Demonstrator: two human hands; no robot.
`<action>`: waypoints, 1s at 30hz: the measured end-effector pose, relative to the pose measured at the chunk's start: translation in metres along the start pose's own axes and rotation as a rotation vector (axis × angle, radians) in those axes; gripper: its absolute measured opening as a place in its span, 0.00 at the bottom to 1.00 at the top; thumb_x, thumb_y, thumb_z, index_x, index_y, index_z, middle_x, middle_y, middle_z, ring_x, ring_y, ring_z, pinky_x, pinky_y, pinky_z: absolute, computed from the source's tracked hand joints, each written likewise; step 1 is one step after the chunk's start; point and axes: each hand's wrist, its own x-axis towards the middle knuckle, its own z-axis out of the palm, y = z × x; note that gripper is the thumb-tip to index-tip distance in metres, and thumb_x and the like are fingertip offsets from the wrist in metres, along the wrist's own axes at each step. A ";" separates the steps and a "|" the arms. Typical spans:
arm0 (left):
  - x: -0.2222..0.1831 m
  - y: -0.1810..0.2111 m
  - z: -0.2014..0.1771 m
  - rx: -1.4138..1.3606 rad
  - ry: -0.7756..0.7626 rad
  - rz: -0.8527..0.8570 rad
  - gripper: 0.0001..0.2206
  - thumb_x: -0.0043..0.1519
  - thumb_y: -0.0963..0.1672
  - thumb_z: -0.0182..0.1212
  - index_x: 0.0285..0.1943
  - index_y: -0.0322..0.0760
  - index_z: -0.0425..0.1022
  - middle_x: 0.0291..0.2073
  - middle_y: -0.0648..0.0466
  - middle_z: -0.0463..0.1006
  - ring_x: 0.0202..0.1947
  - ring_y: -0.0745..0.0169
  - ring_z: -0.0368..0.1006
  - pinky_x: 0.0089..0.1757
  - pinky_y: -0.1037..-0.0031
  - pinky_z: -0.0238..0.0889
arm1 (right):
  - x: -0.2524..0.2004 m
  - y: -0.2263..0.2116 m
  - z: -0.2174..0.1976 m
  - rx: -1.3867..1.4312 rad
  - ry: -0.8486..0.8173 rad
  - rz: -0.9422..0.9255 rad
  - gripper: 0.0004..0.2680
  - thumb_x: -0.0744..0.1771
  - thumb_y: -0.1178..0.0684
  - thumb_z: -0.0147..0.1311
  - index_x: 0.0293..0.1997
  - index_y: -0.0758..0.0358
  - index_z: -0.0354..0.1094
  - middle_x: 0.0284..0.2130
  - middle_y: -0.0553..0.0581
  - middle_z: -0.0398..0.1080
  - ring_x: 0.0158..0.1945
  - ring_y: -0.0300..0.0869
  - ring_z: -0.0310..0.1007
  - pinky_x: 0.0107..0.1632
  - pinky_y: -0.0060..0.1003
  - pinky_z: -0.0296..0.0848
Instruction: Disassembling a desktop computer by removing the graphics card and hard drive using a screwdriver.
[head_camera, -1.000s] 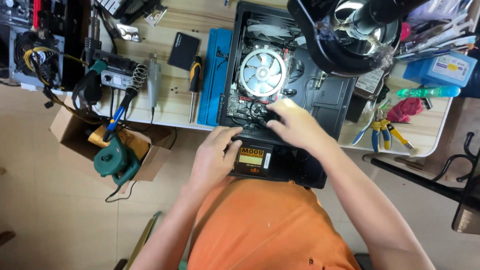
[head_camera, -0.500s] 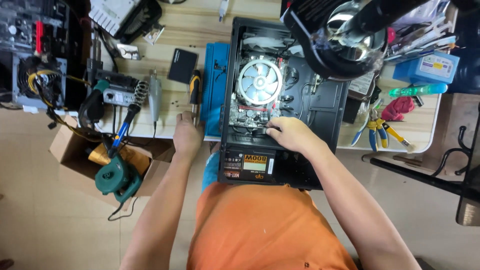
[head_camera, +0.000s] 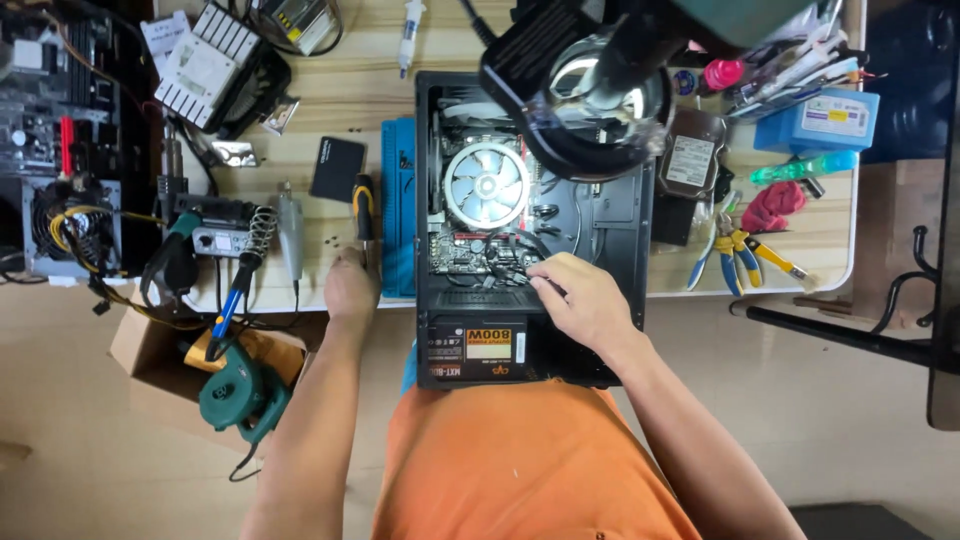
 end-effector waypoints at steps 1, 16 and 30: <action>-0.001 0.005 -0.003 0.026 0.032 0.034 0.13 0.75 0.51 0.57 0.49 0.37 0.74 0.47 0.39 0.81 0.52 0.26 0.83 0.53 0.45 0.76 | 0.001 0.000 -0.001 0.020 0.020 -0.010 0.06 0.73 0.46 0.55 0.50 0.44 0.79 0.40 0.46 0.80 0.45 0.44 0.83 0.48 0.38 0.81; -0.091 0.039 -0.081 -0.276 0.299 0.147 0.07 0.73 0.47 0.62 0.53 0.43 0.77 0.41 0.41 0.84 0.45 0.26 0.82 0.46 0.42 0.74 | 0.004 -0.008 -0.007 0.051 0.033 -0.043 0.05 0.72 0.47 0.56 0.47 0.48 0.80 0.32 0.49 0.77 0.35 0.45 0.80 0.40 0.39 0.80; -0.212 0.147 -0.123 -0.351 -0.116 0.513 0.09 0.72 0.48 0.56 0.56 0.55 0.81 0.44 0.53 0.88 0.45 0.38 0.85 0.44 0.51 0.79 | -0.025 -0.049 -0.020 1.141 0.026 0.020 0.36 0.66 0.31 0.66 0.78 0.64 0.59 0.59 0.63 0.79 0.44 0.37 0.83 0.47 0.29 0.81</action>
